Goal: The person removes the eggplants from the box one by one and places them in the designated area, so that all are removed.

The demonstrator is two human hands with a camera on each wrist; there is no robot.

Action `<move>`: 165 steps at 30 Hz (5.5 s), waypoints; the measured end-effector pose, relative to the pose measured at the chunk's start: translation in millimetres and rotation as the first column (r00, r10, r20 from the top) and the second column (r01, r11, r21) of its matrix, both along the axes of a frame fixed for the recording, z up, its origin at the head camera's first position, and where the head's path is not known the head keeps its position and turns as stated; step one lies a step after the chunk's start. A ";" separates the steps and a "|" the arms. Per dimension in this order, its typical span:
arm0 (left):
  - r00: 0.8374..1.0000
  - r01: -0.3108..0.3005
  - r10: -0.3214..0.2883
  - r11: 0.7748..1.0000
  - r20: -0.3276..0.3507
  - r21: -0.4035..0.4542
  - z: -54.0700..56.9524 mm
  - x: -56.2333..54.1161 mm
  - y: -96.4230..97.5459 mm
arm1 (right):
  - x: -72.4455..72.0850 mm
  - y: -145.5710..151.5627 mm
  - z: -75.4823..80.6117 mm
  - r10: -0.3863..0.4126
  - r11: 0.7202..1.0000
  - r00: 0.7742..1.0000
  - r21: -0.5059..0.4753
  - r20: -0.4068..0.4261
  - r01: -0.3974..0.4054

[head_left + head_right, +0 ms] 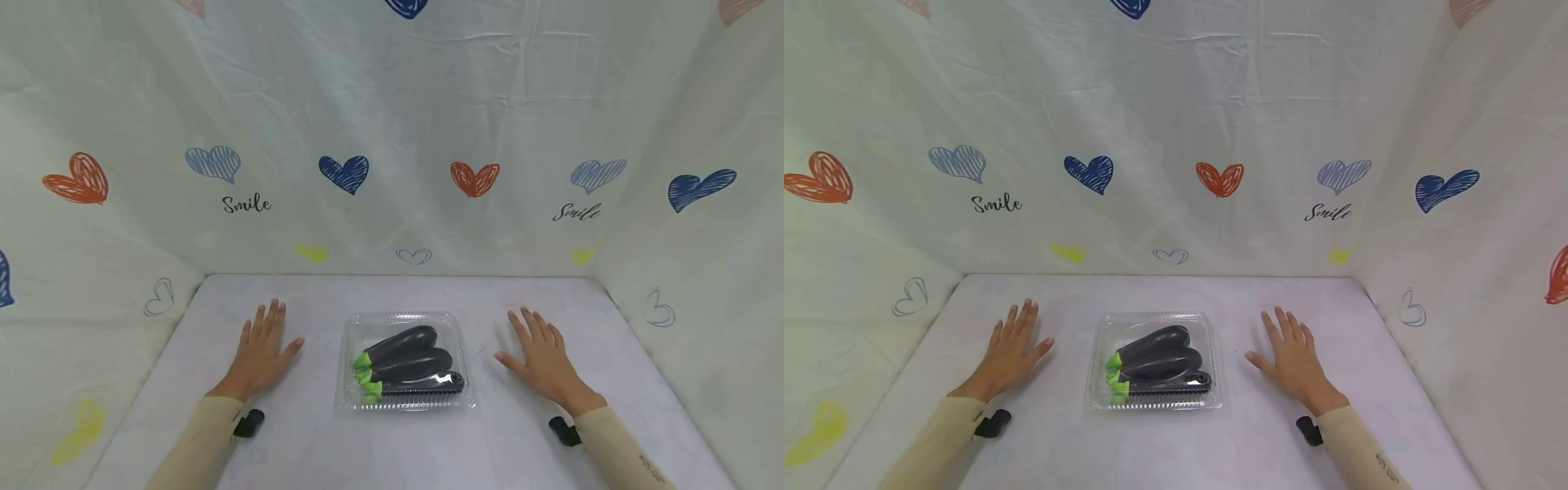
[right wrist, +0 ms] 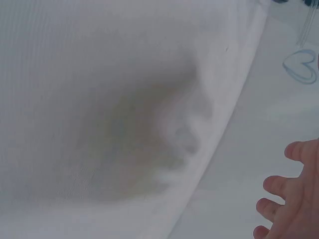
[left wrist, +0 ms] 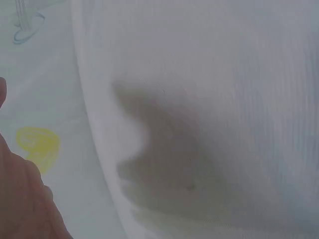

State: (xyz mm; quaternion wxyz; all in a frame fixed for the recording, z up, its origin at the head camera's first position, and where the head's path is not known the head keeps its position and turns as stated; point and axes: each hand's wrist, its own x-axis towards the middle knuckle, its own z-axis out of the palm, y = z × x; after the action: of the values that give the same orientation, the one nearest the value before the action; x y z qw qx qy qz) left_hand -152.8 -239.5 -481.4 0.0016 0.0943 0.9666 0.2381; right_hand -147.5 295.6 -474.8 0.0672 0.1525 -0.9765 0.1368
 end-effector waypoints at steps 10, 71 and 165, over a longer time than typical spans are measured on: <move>0.994 0.078 -0.075 0.997 -0.073 0.030 3.3 21.6 33.7 | 20.4 -26.5 5.3 0.067 0.997 0.997 -0.030 -0.042 -0.068; 0.995 -0.006 0.024 0.982 -0.093 0.191 -18.2 85.2 124.4 | 78.1 -113.8 -19.5 -0.004 0.927 1.000 -0.374 -0.003 0.003; 0.926 -0.164 0.202 0.976 -0.319 0.143 -10.4 97.0 149.1 | 83.6 -126.7 -7.9 -0.003 0.999 0.991 -0.044 -0.135 -0.003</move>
State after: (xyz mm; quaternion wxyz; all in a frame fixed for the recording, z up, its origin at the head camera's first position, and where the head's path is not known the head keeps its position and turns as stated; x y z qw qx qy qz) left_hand -55.8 -90.4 -491.9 -0.1886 0.0422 0.9425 0.2726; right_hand -63.9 168.9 -482.7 0.1366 0.1599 -0.9664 0.1478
